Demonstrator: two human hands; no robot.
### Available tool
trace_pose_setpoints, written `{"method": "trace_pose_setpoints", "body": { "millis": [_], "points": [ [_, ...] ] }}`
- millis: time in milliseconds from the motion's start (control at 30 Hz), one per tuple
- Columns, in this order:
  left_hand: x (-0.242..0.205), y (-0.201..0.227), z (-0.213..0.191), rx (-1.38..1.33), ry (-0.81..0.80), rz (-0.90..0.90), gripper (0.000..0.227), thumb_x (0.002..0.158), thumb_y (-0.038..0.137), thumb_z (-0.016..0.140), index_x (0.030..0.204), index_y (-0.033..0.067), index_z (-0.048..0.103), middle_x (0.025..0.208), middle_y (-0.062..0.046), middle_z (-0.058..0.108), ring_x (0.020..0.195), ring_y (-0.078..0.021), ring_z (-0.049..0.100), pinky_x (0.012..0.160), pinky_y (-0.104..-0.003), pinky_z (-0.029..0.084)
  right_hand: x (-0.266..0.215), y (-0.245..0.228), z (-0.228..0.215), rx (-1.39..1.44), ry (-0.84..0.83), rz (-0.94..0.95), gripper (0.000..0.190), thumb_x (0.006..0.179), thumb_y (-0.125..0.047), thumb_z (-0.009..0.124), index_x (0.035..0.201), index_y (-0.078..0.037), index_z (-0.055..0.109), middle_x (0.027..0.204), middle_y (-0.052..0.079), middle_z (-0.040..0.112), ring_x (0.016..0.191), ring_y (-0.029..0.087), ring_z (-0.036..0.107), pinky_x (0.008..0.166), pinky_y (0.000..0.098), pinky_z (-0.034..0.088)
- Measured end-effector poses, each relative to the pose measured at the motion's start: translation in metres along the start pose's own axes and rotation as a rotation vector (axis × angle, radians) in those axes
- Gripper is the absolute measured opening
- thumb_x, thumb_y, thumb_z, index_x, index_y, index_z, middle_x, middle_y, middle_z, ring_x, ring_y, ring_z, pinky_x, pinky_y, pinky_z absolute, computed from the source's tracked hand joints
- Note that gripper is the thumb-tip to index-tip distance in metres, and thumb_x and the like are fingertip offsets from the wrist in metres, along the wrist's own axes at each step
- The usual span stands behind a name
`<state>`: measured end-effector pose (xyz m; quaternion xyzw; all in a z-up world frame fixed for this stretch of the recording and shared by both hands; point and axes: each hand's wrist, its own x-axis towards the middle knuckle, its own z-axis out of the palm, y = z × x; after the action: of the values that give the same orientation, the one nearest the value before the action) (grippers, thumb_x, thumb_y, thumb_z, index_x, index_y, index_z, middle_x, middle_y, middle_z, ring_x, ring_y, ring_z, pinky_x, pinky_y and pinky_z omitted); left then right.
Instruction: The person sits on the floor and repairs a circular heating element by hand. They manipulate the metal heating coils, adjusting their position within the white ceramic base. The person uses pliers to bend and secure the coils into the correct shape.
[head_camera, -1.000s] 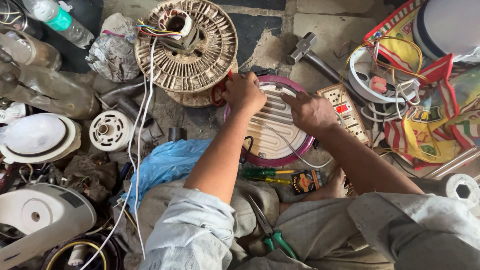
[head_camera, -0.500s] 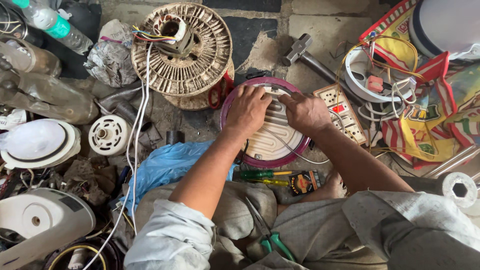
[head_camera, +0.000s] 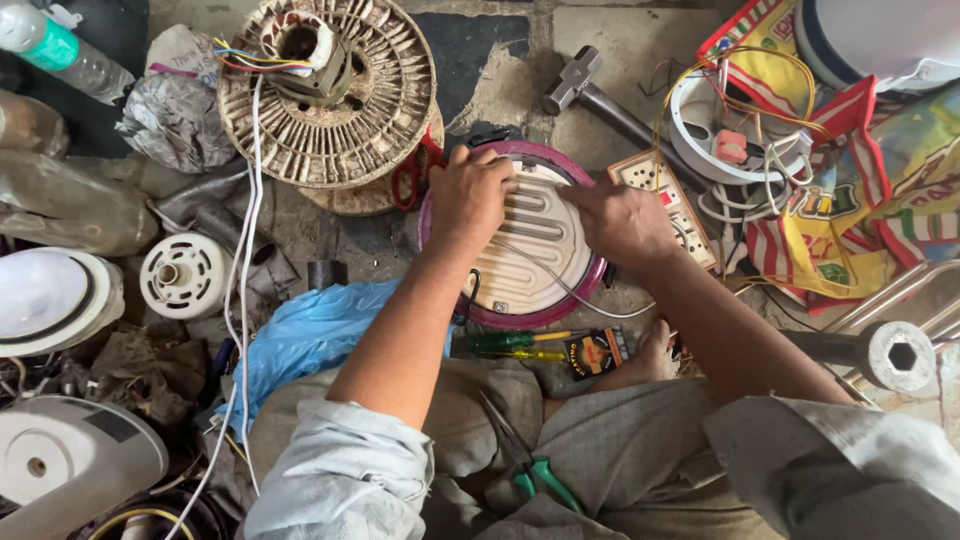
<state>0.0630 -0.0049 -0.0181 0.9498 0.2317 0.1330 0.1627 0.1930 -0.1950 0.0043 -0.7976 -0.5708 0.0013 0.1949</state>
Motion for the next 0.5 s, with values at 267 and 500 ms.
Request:
{"method": "trace_pose_setpoints", "body": {
  "millis": [267, 500],
  "points": [
    [-0.001, 0.002, 0.001, 0.052, -0.002, -0.011, 0.009, 0.088, 0.022, 0.074, 0.095, 0.0204, 0.078, 0.098, 0.005, 0.072, 0.104, -0.0268, 0.058, 0.073, -0.049, 0.045, -0.01, -0.042, -0.028, -0.194, -0.356, 0.213, 0.051, 0.093, -0.008, 0.046, 0.141, -0.017, 0.063, 0.081, 0.014, 0.075, 0.065, 0.028, 0.072, 0.058, 0.0444, 0.058],
    [-0.003, 0.002, 0.006, 0.069, 0.112, 0.031, 0.012, 0.087, 0.022, 0.072, 0.096, 0.0197, 0.079, 0.105, 0.003, 0.072, 0.105, -0.0291, 0.059, 0.074, -0.054, 0.047, 0.008, -0.059, -0.014, -0.351, -0.519, 0.354, 0.028, 0.099, -0.016, 0.049, 0.117, -0.01, 0.069, 0.092, 0.017, 0.076, 0.081, 0.03, 0.076, 0.069, 0.043, 0.062]
  ]
}}
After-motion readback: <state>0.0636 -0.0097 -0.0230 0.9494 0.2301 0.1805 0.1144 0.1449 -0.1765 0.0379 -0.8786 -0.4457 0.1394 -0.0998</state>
